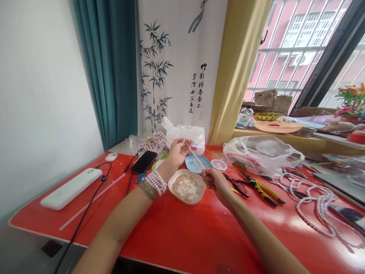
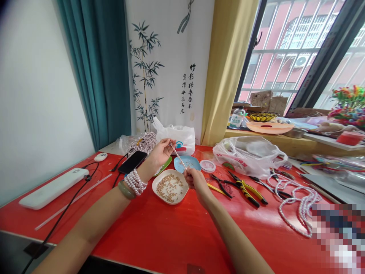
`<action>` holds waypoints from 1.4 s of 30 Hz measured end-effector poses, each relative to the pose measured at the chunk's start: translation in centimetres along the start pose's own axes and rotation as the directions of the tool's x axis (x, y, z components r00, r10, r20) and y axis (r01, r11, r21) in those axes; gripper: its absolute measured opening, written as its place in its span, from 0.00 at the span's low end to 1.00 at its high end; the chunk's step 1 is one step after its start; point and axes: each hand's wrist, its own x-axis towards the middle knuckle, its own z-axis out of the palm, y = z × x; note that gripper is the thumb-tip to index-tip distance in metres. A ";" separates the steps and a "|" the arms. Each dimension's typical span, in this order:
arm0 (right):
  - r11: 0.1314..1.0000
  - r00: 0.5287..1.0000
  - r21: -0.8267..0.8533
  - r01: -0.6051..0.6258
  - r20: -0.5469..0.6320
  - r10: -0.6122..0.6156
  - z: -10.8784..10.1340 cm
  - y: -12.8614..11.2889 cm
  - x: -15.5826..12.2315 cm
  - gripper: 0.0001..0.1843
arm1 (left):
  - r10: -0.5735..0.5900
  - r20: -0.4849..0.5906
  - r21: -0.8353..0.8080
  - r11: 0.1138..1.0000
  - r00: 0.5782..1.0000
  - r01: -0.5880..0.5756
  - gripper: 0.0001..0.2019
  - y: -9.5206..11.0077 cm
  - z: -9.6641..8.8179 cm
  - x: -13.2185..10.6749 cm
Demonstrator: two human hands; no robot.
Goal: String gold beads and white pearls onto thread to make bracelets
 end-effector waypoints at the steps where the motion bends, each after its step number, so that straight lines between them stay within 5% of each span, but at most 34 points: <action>1: 1.000 1.000 -0.002 0.007 -0.007 -0.007 0.1 0.1 0.0 0.14 | -0.005 0.001 0.001 1.000 1.000 0.005 0.10 0.0 0.1 -0.1; 42: 1.000 0.992 0.001 0.003 -0.129 -0.003 -0.9 1.5 0.7 0.15 | -0.100 0.056 0.038 0.994 0.993 0.098 0.08 -1.9 0.3 -0.5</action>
